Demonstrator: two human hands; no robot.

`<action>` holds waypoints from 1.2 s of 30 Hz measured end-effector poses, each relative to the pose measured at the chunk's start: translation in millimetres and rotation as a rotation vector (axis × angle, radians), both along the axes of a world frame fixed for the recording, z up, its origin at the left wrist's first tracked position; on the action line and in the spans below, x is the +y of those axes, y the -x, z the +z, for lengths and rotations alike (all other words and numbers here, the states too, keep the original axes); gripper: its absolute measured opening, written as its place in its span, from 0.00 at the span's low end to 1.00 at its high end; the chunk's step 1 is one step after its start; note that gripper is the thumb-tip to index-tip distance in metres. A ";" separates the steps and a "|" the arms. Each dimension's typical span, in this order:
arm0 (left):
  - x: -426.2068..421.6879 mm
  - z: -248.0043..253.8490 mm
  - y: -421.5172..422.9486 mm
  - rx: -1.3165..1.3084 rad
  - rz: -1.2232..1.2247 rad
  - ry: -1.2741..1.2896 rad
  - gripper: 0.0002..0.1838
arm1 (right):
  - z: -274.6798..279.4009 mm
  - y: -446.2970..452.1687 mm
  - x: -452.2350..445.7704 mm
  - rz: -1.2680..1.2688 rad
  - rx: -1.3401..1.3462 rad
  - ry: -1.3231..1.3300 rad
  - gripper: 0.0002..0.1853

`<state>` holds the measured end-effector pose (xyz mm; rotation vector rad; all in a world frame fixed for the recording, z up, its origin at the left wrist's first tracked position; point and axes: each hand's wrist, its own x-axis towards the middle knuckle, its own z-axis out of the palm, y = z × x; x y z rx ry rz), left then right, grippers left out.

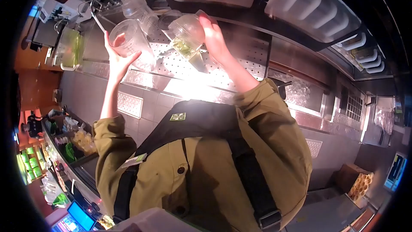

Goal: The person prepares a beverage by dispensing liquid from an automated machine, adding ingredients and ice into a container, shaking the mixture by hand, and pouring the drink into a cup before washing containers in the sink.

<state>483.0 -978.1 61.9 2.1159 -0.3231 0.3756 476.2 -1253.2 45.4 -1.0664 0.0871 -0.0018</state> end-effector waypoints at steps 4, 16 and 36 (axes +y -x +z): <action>0.3 -37.7 -14.2 -0.106 0.282 0.048 0.65 | -1.6 -2.4 -3.5 0.036 0.036 0.036 0.24; -4.7 -77.7 -42.5 -0.219 0.496 0.086 0.66 | 16.6 -2.1 -12.7 -0.045 -0.018 0.010 0.22; -151.2 -73.3 53.4 -0.129 0.101 0.346 0.61 | -26.1 7.8 -67.2 0.041 -0.045 -0.090 0.24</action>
